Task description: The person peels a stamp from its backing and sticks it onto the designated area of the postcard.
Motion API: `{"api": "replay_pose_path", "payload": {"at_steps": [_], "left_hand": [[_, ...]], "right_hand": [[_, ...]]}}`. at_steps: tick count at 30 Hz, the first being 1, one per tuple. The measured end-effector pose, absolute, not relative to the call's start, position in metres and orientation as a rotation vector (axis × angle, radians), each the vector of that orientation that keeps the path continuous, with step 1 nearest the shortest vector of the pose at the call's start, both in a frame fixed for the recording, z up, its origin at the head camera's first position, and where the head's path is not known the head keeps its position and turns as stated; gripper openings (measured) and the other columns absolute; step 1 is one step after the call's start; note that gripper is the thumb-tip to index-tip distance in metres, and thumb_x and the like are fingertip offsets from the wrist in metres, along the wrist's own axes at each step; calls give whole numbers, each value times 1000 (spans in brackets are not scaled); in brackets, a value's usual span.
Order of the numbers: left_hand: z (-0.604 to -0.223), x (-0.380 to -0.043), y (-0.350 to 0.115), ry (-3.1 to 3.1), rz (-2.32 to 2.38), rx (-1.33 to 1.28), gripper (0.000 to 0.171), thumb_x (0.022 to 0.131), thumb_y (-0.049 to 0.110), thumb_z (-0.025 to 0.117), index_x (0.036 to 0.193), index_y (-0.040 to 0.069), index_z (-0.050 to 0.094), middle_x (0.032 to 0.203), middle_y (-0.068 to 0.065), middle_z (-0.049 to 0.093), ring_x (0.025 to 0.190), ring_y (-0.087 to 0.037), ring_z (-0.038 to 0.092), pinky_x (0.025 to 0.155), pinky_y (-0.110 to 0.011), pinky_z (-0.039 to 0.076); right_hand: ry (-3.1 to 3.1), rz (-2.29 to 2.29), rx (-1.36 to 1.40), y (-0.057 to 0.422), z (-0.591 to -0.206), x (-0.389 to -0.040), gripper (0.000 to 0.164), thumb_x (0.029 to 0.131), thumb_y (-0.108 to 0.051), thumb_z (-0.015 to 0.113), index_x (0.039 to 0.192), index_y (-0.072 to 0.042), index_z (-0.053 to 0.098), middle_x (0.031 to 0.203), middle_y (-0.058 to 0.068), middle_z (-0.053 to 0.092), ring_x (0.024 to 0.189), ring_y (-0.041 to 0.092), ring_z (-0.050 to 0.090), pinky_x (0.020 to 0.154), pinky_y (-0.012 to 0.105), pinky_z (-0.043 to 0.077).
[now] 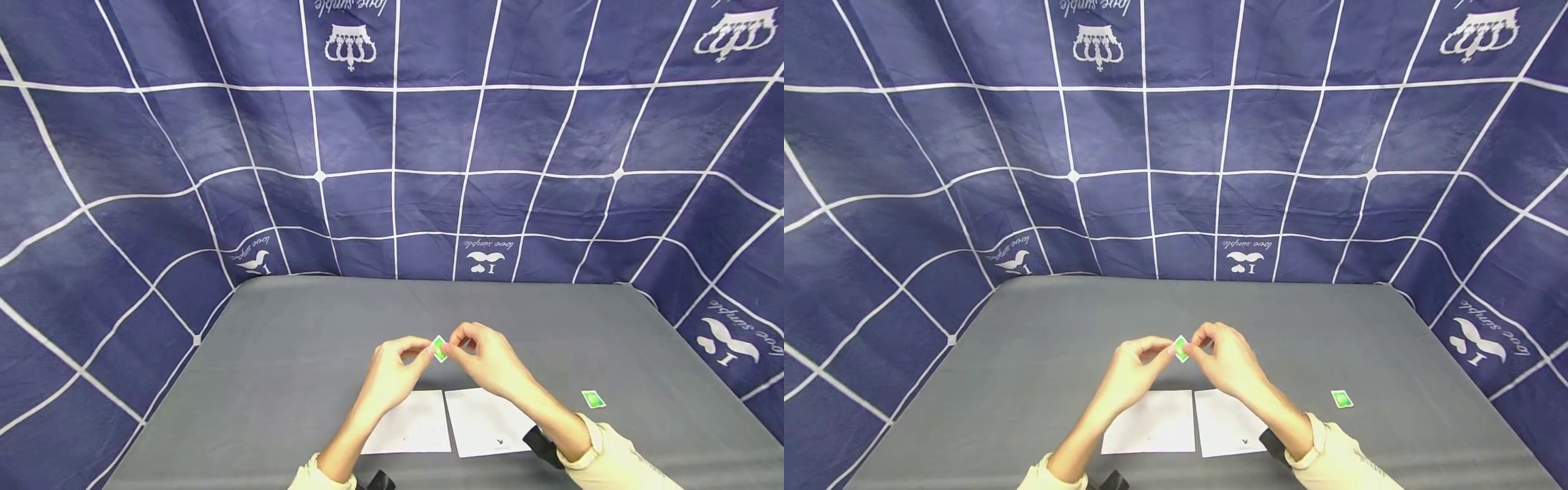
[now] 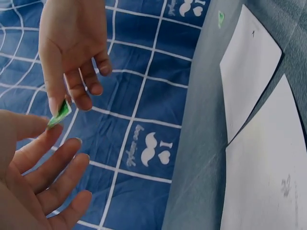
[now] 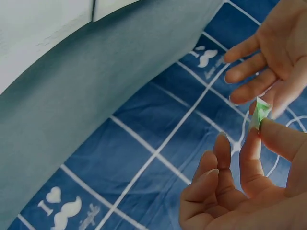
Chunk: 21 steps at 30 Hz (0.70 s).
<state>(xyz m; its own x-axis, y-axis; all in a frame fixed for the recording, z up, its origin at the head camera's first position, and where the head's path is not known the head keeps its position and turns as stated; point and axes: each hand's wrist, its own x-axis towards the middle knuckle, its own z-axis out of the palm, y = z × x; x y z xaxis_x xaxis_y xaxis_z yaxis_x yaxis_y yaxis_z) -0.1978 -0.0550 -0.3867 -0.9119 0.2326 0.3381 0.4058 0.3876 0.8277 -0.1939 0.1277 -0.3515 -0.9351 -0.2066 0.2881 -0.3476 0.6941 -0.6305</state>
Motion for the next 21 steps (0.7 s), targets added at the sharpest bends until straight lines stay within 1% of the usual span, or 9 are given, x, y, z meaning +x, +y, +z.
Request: {"api": "replay_pose_path", "payload": {"at_steps": [3,5,7,9,12,15,17,21], "left_hand": [[-388,-199,-62,-2443,-1563,-539,11,91,15,64,94,11,74,85,7,70,80,-10,64,69,-31,49],[-389,-199,-67,-2416,-1606,-532,11,91,14,64,94,9,74,85,3,70,79,-12,65,67,-30,49],[-390,-200,-71,-2393,-1675,-521,13,92,13,63,95,6,73,88,-1,71,83,-15,66,72,-32,51],[-391,-201,-74,-2369,-1732,-508,14,93,14,62,97,4,72,90,-5,71,84,-19,67,74,-34,52],[-389,-201,-80,-2343,-1793,-476,16,93,14,63,98,3,72,92,-8,71,85,-24,67,75,-37,53],[-385,-202,-85,-2317,-1841,-463,17,93,15,63,99,2,72,93,-10,70,85,-25,67,76,-35,52],[-384,-204,-88,-2293,-1899,-466,18,93,13,63,99,-1,71,93,-14,70,86,-28,67,78,-34,52],[-382,-205,-90,-2245,-2017,-469,18,93,9,61,100,-6,69,91,-16,69,85,-28,66,82,-32,50]], "right_hand": [[-2677,1083,464,118,-354,-197,14,85,-17,72,76,-19,61,76,-7,56,76,17,52,72,34,42],[-2665,1121,459,112,-356,-199,11,85,-18,72,80,-18,62,78,-7,57,77,17,53,72,34,42],[-2668,1173,458,108,-359,-202,7,86,-19,71,85,-16,64,80,-7,58,78,16,52,72,34,43],[-2670,1228,474,105,-361,-206,6,88,-20,69,89,-15,67,81,-7,60,78,15,53,70,32,43],[-2659,1331,520,102,-364,-211,8,90,-21,66,87,-14,69,78,-4,61,73,13,52,62,28,41],[-2612,1470,540,98,-365,-213,13,92,-20,64,83,-12,68,76,-2,61,71,14,52,57,26,38],[-2566,1585,523,93,-365,-214,14,93,-19,63,84,-10,67,77,0,62,71,15,52,59,26,38],[-2470,1745,456,85,-368,-213,15,95,-19,60,88,-6,66,83,2,63,80,17,55,71,30,43]]}}
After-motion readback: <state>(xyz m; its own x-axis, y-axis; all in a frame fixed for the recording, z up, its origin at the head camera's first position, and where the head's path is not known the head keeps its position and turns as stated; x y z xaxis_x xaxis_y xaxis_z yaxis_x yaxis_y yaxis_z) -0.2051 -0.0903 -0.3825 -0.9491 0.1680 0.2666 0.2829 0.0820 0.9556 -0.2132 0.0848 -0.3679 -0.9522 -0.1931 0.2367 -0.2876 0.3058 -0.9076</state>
